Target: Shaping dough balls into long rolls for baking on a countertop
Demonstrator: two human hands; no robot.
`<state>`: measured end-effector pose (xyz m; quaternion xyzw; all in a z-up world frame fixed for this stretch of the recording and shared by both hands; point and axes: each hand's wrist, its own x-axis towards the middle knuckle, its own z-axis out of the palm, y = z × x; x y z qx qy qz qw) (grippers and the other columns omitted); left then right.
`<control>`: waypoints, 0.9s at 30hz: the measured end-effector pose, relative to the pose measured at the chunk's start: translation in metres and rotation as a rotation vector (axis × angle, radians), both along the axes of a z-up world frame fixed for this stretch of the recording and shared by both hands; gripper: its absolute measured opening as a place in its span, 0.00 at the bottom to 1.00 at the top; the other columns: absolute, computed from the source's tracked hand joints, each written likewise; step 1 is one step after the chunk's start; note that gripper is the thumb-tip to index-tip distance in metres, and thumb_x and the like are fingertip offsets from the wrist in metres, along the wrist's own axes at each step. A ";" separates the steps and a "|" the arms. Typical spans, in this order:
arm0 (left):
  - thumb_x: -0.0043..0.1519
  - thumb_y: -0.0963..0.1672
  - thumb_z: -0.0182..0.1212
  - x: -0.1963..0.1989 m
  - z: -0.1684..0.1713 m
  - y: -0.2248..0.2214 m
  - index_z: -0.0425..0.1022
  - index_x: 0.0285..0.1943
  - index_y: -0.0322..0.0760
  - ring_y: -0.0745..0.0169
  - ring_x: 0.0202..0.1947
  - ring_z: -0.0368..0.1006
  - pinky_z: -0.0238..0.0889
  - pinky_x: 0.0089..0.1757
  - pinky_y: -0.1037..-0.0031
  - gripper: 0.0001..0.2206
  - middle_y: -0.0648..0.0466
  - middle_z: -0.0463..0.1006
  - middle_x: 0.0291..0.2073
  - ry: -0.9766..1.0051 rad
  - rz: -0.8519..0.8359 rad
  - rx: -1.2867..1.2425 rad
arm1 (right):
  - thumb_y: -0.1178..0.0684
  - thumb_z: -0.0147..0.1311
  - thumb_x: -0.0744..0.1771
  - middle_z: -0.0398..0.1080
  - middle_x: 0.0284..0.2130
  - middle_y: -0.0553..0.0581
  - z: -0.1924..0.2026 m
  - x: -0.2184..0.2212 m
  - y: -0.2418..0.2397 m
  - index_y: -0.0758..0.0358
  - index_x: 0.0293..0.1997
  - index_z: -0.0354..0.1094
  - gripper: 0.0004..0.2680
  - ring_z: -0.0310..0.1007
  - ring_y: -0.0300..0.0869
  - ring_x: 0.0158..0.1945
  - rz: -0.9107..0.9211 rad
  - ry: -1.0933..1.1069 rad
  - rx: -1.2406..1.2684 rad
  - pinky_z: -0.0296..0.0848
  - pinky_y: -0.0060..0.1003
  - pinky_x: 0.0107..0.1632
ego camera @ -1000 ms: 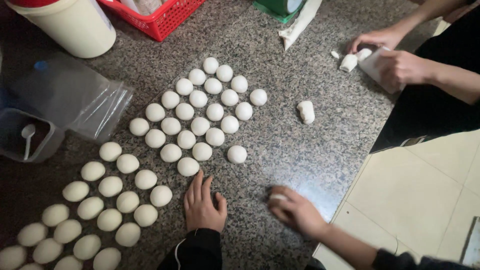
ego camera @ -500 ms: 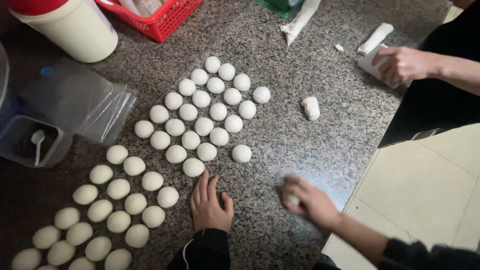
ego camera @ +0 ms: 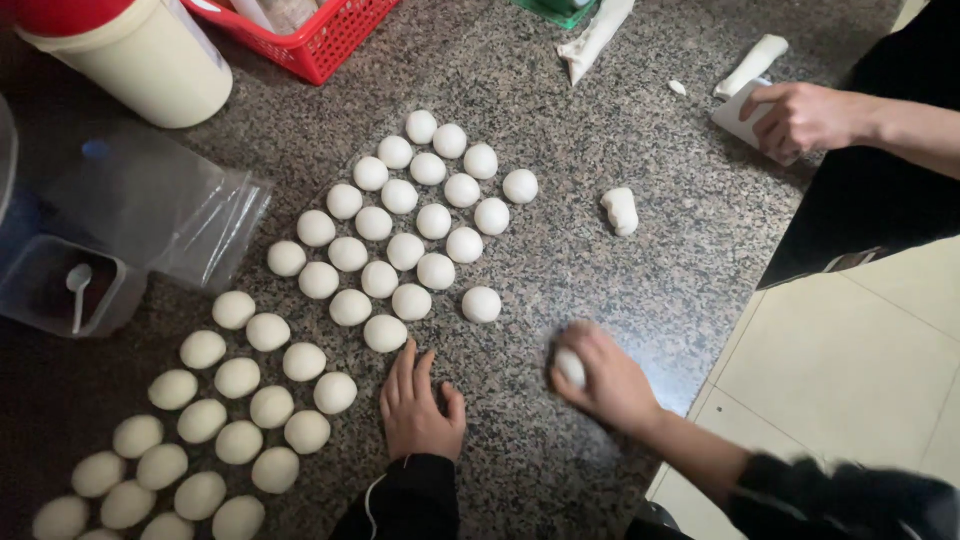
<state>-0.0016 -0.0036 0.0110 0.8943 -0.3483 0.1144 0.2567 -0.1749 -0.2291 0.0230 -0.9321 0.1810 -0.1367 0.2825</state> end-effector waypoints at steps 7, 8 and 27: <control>0.59 0.46 0.55 -0.002 0.003 0.000 0.76 0.64 0.42 0.46 0.69 0.67 0.61 0.61 0.53 0.22 0.49 0.71 0.71 -0.009 -0.015 -0.023 | 0.63 0.57 0.66 0.73 0.57 0.65 0.033 0.050 0.049 0.64 0.61 0.65 0.15 0.77 0.54 0.59 -0.120 -0.251 0.142 0.75 0.49 0.64; 0.59 0.45 0.55 -0.001 0.005 0.000 0.76 0.63 0.42 0.46 0.67 0.68 0.61 0.60 0.54 0.22 0.49 0.72 0.70 -0.024 -0.014 -0.026 | 0.58 0.58 0.67 0.74 0.59 0.61 0.028 0.032 0.055 0.61 0.61 0.68 0.14 0.76 0.52 0.61 -0.026 -0.189 0.180 0.72 0.48 0.66; 0.60 0.44 0.53 0.000 0.013 -0.002 0.77 0.63 0.41 0.46 0.66 0.70 0.62 0.60 0.55 0.20 0.48 0.73 0.69 -0.033 -0.020 -0.035 | 0.41 0.61 0.66 0.70 0.57 0.57 0.014 -0.004 0.028 0.50 0.61 0.59 0.20 0.77 0.48 0.53 -0.059 0.016 0.137 0.86 0.46 0.43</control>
